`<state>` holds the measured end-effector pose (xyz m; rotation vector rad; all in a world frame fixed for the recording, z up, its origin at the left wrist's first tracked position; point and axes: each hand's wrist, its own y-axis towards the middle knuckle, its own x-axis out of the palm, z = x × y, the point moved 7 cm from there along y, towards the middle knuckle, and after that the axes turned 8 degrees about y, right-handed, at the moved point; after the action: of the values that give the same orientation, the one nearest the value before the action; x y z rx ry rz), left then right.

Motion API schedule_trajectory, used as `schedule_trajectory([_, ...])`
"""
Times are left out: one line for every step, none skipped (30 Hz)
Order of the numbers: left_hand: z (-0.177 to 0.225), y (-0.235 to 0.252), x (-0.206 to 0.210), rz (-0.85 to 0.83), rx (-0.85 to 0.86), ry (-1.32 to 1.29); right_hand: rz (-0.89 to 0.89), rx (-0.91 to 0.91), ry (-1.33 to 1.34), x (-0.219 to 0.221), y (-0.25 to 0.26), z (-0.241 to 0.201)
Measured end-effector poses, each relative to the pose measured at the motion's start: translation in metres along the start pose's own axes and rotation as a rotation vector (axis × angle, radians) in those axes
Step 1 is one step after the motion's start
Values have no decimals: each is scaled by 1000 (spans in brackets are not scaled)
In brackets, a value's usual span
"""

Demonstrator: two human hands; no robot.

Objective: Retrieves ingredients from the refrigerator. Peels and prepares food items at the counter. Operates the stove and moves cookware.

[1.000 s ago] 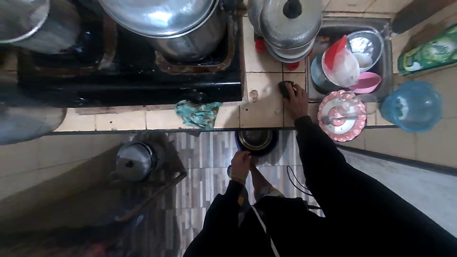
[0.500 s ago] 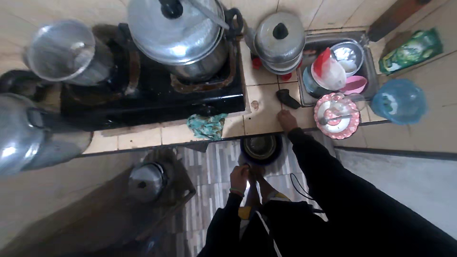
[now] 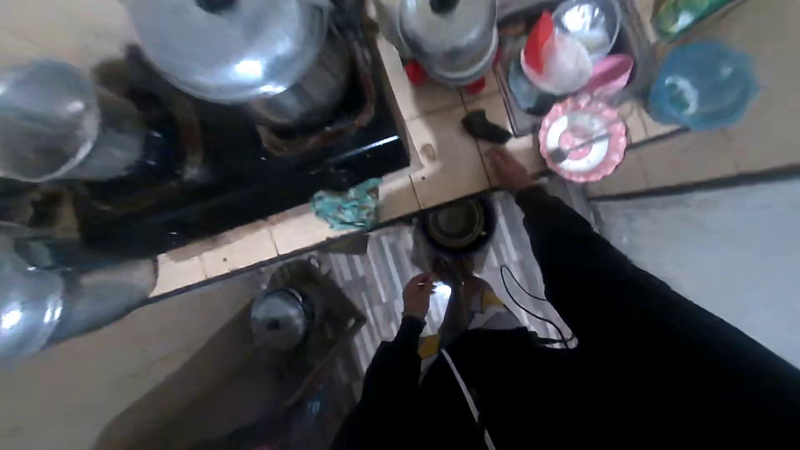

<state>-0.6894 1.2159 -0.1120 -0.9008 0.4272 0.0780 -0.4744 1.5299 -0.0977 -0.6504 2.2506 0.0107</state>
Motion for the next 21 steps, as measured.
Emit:
schedule_trajectory([-18, 2, 4, -29, -38, 24, 15, 3, -45, -11, -12, -2])
schedule_trajectory([-38, 1, 6, -53, -86, 52, 20, 45, -56, -20, -30, -2])
schedule_trajectory([-59, 0, 6, -67, -128, 85, 28, 97, -58, -24, -52, -2])
schedule_trajectory([-75, 0, 5, -79, -165, 113, 55, 127, -67, -26, -72, 4])
schedule_trajectory([-91, -1, 3, -84, -206, 131, 92, 145, -68, -25, -93, 12])
schedule_trajectory([-106, -2, 2, -83, -242, 142, 102, 172, -57, -21, -115, 20])
schedule_trajectory([-118, -3, 1, -81, -272, 152, 92, 208, -39, -15, -134, 27])
schedule_trajectory([-129, -4, 1, -78, -301, 158, 66, 256, -23, -8, -153, 36])
schedule_trajectory([-139, -5, 1, -83, -331, 167, 34, 322, -11, 1, -170, 46])
schedule_trajectory([-147, -5, 4, -88, -361, 172, 15, 394, 5, 9, -183, 54])
schedule_trajectory([-154, -6, 7, -94, -383, 170, 5, 471, 49, 16, -195, 60])
schedule_trajectory([-159, -7, 12, -102, -402, 162, 9, 536, 114, 22, -204, 64])
schedule_trajectory([-163, -7, 17, -112, -419, 158, 13, 595, 193, 29, -210, 66])
schedule_trajectory([-165, -8, 21, -126, -434, 158, 19, 640, 271, 38, -213, 68])
schedule_trajectory([-166, -9, 26, -138, -443, 159, 12, 660, 312, 47, -215, 72])
schedule_trajectory([-167, -9, 33, -140, -448, 153, -28, 666, 316, 53, -215, 74])
schedule_trajectory([-169, -9, 39, -136, -451, 141, -82, 668, 309, 59, -212, 76])
schedule_trajectory([-171, -10, 45, -127, -458, 114, -137, 658, 300, 64, -209, 77])
schedule_trajectory([-173, -12, 51, -116, -470, 76, -172, 654, 308, 68, -204, 76])
schedule_trajectory([-171, -14, 57, -102, -485, 39, -206, 649, 307, 70, -198, 75])
schedule_trajectory([-169, -16, 64, -87, -502, 6, -240, 647, 305, 71, -190, 72])
